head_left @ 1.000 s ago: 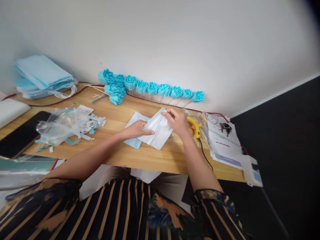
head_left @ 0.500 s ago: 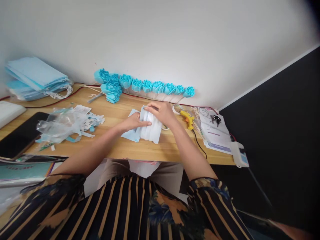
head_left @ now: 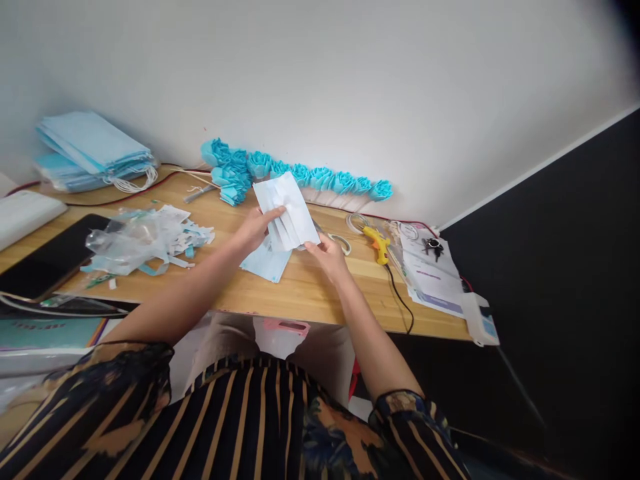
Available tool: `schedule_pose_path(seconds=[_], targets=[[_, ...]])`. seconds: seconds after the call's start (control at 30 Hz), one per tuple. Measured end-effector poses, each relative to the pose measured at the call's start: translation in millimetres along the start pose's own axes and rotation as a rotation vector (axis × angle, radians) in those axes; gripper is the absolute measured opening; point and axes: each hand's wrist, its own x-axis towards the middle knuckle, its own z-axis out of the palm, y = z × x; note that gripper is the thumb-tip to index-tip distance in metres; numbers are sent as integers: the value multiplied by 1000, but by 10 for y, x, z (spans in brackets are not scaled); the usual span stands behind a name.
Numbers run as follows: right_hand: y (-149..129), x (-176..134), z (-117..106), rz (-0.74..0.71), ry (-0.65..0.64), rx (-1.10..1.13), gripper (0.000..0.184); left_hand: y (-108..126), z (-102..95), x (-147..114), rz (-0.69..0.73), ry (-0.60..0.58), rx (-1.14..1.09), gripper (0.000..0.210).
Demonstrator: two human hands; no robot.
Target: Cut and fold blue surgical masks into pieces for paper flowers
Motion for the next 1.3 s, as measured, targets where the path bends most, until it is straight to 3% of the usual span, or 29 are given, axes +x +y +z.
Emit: schedule_pose_path(seconds=[0.27, 0.53, 0.7, 0.8, 1.0, 1.3], targets=[[91, -18, 69, -8, 119, 119, 32, -37, -39, 54, -55, 55, -44, 50], [142, -39, 78, 31, 82, 92, 23, -46, 19, -90, -117, -154, 130, 55], [71, -108, 119, 31, 34, 65, 24, -67, -18, -55, -90, 1, 135, 51], [59, -160, 163, 62, 17, 141, 36, -50, -56, 2, -74, 98, 132, 47], [22, -238, 232, 123, -47, 235, 42, 30, -78, 37, -99, 212, 163, 39], [-10, -334, 321, 230, -167, 402, 44, 113, -68, -41, -133, 237, 198, 33]])
